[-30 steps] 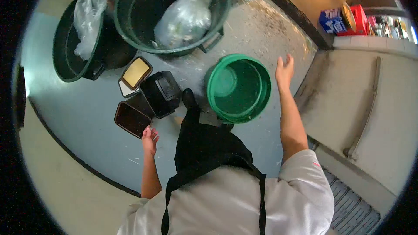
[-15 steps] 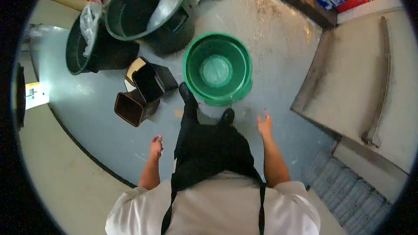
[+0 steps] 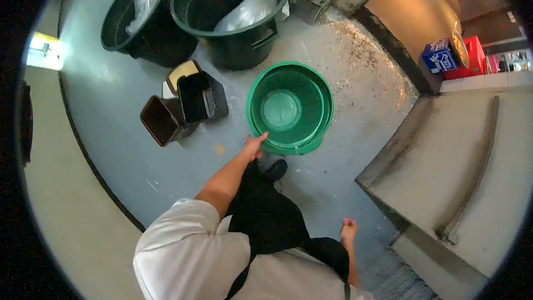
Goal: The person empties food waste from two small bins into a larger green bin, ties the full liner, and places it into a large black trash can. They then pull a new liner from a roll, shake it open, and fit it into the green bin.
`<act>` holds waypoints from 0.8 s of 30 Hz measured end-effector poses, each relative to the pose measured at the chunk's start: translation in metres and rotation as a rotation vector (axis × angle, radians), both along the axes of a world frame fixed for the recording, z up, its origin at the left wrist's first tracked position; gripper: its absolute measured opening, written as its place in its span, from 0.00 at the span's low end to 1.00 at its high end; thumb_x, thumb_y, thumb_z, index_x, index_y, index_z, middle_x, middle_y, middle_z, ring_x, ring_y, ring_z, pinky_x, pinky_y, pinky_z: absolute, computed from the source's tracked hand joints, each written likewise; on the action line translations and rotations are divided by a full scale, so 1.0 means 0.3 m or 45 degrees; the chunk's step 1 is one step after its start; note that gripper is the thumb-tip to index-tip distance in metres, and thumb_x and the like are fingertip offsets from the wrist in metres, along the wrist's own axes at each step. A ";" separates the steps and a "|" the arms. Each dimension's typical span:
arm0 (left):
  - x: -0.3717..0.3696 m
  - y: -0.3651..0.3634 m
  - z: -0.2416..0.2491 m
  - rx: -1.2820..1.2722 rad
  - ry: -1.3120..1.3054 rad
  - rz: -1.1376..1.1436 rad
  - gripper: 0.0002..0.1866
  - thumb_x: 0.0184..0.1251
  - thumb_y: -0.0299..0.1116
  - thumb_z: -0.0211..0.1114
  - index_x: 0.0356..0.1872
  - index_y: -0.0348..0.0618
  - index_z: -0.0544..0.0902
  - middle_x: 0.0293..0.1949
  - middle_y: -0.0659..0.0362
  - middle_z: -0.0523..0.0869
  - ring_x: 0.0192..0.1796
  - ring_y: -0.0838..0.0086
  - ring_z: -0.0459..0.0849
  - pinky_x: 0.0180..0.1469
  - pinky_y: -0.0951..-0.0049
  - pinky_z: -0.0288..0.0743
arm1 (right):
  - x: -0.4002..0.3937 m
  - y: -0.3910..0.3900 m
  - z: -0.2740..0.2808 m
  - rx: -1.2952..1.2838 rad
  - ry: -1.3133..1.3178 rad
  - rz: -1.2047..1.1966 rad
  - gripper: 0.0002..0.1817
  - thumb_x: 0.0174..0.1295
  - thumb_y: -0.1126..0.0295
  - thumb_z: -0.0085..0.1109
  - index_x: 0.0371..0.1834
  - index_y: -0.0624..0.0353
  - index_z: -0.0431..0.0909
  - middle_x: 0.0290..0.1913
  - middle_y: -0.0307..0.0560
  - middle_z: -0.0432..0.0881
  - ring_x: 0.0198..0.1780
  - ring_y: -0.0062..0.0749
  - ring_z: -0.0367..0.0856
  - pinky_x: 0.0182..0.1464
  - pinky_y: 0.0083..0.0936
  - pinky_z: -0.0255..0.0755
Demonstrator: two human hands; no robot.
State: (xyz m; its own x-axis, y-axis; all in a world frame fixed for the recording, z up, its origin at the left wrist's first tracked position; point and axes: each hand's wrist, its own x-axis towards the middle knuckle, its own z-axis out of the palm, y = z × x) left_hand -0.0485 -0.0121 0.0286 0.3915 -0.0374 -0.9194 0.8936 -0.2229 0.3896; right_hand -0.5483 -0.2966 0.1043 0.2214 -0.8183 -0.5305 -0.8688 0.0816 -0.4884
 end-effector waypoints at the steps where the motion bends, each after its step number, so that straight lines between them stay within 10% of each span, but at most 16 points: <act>1: 0.026 -0.050 -0.013 -0.029 -0.085 0.046 0.41 0.54 0.48 0.73 0.65 0.41 0.66 0.47 0.53 0.80 0.36 0.67 0.78 0.32 0.65 0.73 | -0.009 0.012 0.016 0.065 0.095 0.069 0.13 0.63 0.62 0.63 0.36 0.62 0.76 0.31 0.40 0.79 0.35 0.27 0.76 0.40 0.27 0.72; 11: 0.205 0.153 -0.236 -0.187 -0.204 0.619 0.30 0.52 0.27 0.60 0.61 0.39 0.69 0.44 0.52 0.80 0.43 0.66 0.79 0.44 0.61 0.75 | 0.258 -0.056 0.175 0.377 0.003 0.213 0.10 0.65 0.65 0.61 0.40 0.61 0.77 0.34 0.36 0.79 0.36 0.24 0.75 0.43 0.22 0.70; 24: 0.168 0.280 0.048 0.718 -0.808 0.677 0.40 0.67 0.45 0.63 0.72 0.37 0.55 0.71 0.41 0.60 0.70 0.56 0.64 0.69 0.60 0.60 | 0.543 -0.743 -0.144 0.653 -0.004 0.679 0.09 0.63 0.66 0.61 0.40 0.59 0.81 0.34 0.41 0.83 0.39 0.26 0.80 0.45 0.25 0.73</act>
